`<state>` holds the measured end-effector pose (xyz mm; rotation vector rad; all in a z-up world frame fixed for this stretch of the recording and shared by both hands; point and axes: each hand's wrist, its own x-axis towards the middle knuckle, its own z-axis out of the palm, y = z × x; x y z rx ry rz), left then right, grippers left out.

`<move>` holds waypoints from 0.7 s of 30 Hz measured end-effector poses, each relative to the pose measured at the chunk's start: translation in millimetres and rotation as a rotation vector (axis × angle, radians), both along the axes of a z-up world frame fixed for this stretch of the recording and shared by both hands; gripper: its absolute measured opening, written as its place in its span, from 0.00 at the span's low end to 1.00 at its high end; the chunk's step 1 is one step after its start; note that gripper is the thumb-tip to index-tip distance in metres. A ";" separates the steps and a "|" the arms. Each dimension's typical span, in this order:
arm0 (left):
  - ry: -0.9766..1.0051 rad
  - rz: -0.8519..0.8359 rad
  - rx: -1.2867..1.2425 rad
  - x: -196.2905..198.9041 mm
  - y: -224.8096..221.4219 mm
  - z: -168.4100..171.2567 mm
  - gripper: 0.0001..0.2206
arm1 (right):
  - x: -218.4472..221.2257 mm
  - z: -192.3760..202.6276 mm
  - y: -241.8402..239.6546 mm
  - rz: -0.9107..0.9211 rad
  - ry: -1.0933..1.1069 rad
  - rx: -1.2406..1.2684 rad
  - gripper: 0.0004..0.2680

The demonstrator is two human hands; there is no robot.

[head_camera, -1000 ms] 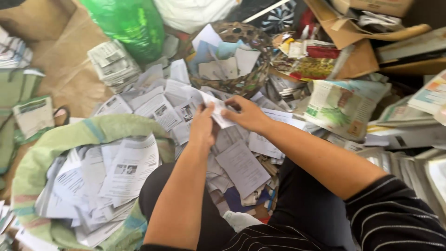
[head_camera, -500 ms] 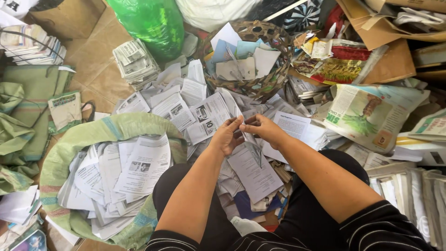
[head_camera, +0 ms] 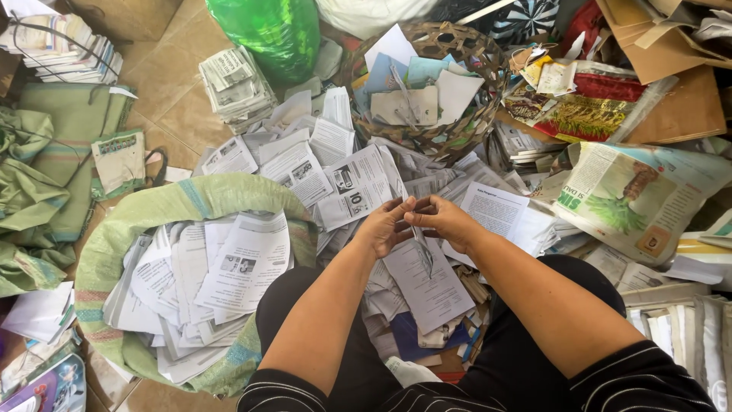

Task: The person sorts through a large pile of discarded papers and documents by hand, flipping through them and aligning them, then placing them onto the floor.

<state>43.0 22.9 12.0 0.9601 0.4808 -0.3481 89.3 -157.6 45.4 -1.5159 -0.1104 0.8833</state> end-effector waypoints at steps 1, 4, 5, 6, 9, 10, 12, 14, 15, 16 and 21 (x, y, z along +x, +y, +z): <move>0.002 -0.001 -0.002 -0.2 0.2 -0.1 0.45 | 0.6 -0.6 -0.2 -0.001 0.002 -0.002 0.29; -0.011 -0.012 -0.014 0.0 -0.2 0.9 0.45 | 2.6 -1.4 -2.3 -0.008 0.018 0.002 0.29; -0.021 -0.018 -0.015 -0.7 -0.5 1.6 0.45 | 2.2 -1.7 -3.5 0.002 0.017 0.020 0.28; -0.031 -0.024 -0.016 -1.6 -1.0 2.4 0.45 | 1.7 -1.9 -4.7 0.011 0.016 0.038 0.28; -0.053 -0.047 -0.017 -3.5 -1.3 7.9 0.43 | 1.4 3.1 -9.1 0.001 0.058 0.057 0.25; -0.053 -0.050 -0.018 -4.0 -1.3 7.5 0.43 | 1.2 3.6 -10.5 -0.002 0.059 0.056 0.25; -0.074 -0.070 -0.022 -3.6 -1.2 8.4 0.41 | 1.7 6.2 -13.4 -0.027 0.079 0.067 0.21; -0.082 -0.083 -0.022 -2.5 -2.8 4.1 0.40 | 6.7 -9.1 -18.5 -0.055 0.100 0.114 0.21; -0.089 -0.093 -0.022 -2.6 -3.5 1.8 0.39 | 8.6 -17.0 -20.9 -0.081 0.120 0.162 0.20; -0.087 -0.097 -0.022 -4.7 -5.7 3.6 0.39 | 9.0 -24.7 -22.3 -0.085 0.122 0.162 0.20; -0.075 -0.120 -0.012 -7.3 -15.2 1.9 0.35 | 1.4 -29.6 -25.1 -0.018 -0.073 -0.022 0.23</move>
